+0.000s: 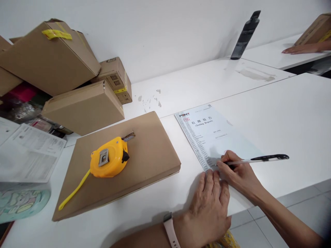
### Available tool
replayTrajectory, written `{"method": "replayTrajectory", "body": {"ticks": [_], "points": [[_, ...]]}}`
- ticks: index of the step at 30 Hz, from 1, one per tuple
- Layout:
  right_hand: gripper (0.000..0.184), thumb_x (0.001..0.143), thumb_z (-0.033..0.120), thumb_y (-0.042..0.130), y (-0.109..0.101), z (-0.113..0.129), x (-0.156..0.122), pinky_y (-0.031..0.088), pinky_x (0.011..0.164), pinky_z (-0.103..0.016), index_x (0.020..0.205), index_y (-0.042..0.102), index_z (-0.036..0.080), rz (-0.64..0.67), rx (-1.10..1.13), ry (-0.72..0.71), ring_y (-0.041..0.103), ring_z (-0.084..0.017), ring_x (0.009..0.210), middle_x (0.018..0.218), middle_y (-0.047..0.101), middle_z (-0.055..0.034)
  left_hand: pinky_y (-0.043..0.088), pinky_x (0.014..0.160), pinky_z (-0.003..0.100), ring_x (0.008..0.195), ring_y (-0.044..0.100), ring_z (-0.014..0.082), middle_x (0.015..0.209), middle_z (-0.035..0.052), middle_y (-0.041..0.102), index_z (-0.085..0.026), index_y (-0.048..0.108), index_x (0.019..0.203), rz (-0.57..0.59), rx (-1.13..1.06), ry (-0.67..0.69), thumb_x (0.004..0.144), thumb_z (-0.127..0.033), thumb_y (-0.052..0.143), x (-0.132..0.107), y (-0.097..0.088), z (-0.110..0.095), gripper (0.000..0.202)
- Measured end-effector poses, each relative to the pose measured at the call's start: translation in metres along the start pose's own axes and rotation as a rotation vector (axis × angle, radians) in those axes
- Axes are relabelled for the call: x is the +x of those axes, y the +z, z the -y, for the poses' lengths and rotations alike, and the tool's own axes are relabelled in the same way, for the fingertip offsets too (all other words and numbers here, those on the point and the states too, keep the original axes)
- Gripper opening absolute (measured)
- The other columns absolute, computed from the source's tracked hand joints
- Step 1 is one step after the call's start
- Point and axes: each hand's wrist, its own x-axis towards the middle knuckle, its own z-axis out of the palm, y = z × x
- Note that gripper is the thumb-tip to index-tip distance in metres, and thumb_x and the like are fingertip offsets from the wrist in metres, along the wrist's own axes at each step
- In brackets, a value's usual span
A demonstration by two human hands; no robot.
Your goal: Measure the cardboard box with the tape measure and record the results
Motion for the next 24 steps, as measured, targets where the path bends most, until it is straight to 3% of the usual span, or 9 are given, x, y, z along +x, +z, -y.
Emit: {"method": "replayTrajectory", "body": {"ticks": [24], "points": [[0.027, 0.090, 0.034, 0.063, -0.0005, -0.0003, -0.0010, 0.036, 0.054, -0.029, 0.070, 0.046, 0.025, -0.004, 0.015, 0.033, 0.041, -0.015, 0.062, 0.066, 0.043, 0.0031, 0.024, 0.123, 0.046, 0.147, 0.042, 0.0370, 0.155, 0.0257, 0.049, -0.002, 0.043, 0.150, -0.001, -0.004, 0.007, 0.096, -0.056, 0.053, 0.0006, -0.0066, 0.0021, 0.077]]}}
